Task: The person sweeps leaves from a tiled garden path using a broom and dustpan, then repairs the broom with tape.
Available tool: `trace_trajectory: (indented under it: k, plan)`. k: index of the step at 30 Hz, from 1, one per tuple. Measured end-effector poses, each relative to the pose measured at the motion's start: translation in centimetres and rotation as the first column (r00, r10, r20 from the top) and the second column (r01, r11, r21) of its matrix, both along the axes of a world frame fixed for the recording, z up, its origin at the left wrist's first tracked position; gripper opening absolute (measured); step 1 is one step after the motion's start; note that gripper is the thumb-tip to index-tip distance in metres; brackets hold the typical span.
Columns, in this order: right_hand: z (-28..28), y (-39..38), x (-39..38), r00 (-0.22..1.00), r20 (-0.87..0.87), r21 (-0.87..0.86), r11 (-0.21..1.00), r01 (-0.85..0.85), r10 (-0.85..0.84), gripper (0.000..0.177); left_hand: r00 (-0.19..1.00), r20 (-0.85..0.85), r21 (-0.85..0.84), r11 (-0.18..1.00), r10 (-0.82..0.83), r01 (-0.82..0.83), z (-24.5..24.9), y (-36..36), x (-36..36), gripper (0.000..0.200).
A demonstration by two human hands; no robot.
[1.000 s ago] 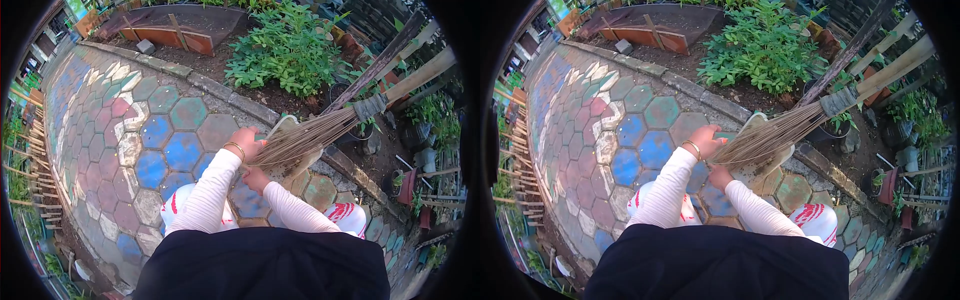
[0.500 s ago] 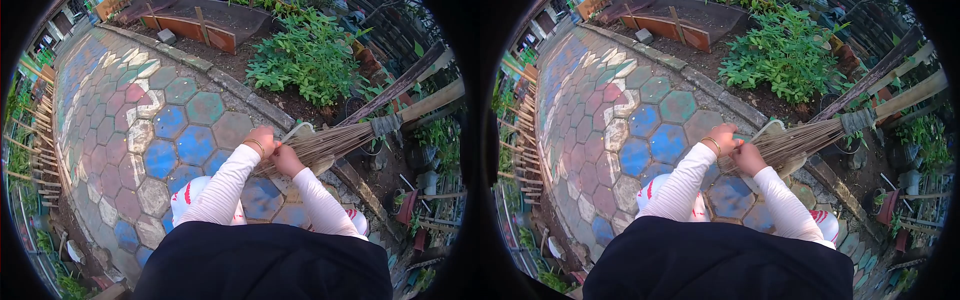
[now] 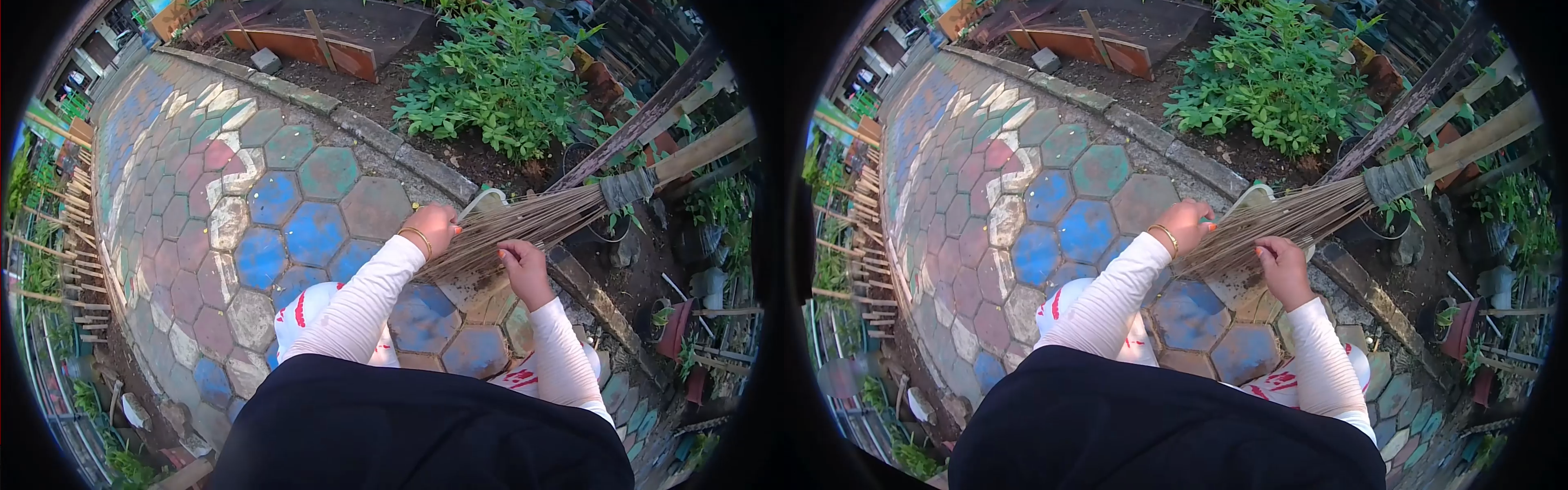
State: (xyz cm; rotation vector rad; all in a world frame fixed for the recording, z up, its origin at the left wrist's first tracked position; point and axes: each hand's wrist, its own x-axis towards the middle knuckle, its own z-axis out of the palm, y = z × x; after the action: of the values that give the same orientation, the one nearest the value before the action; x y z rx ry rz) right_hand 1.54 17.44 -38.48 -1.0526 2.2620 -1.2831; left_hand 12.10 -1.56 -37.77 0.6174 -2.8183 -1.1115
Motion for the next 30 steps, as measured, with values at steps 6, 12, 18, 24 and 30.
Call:
trace_trajectory:
  k: [6, 12, 18, 24, 30]
  plan:
    - [0.9, -0.2, 1.2, 0.987, -0.097, 0.041, 0.991, -0.125, 0.129, 0.007, 0.998, -0.059, -0.011, 1.000, 0.016, -0.017, 0.0, 0.9, -0.7, 0.011]
    - [-0.1, -0.3, 2.0, 0.975, -0.077, 0.076, 0.977, -0.201, 0.206, 0.005, 0.998, -0.056, -0.118, 0.993, 0.023, -0.030, 1.0, 2.0, -1.3, 0.015]
    - [-0.5, -2.1, 1.9, 0.966, 0.004, 0.100, 0.961, -0.257, 0.258, 0.005, 0.996, 0.044, -0.111, 0.991, 0.082, -0.077, 4.3, 3.0, 1.7, 0.025]
    - [0.5, -2.8, 3.0, 0.940, -0.114, 0.042, 0.947, -0.319, 0.322, 0.004, 0.994, 0.087, -0.114, 0.992, 0.066, -0.056, 3.6, 1.4, 4.6, 0.031]
    - [1.3, -1.2, 3.0, 0.937, -0.233, 0.114, 0.964, -0.238, 0.259, 0.005, 0.997, 0.054, -0.038, 0.998, 0.060, -0.058, 2.3, -0.5, 1.3, 0.031]
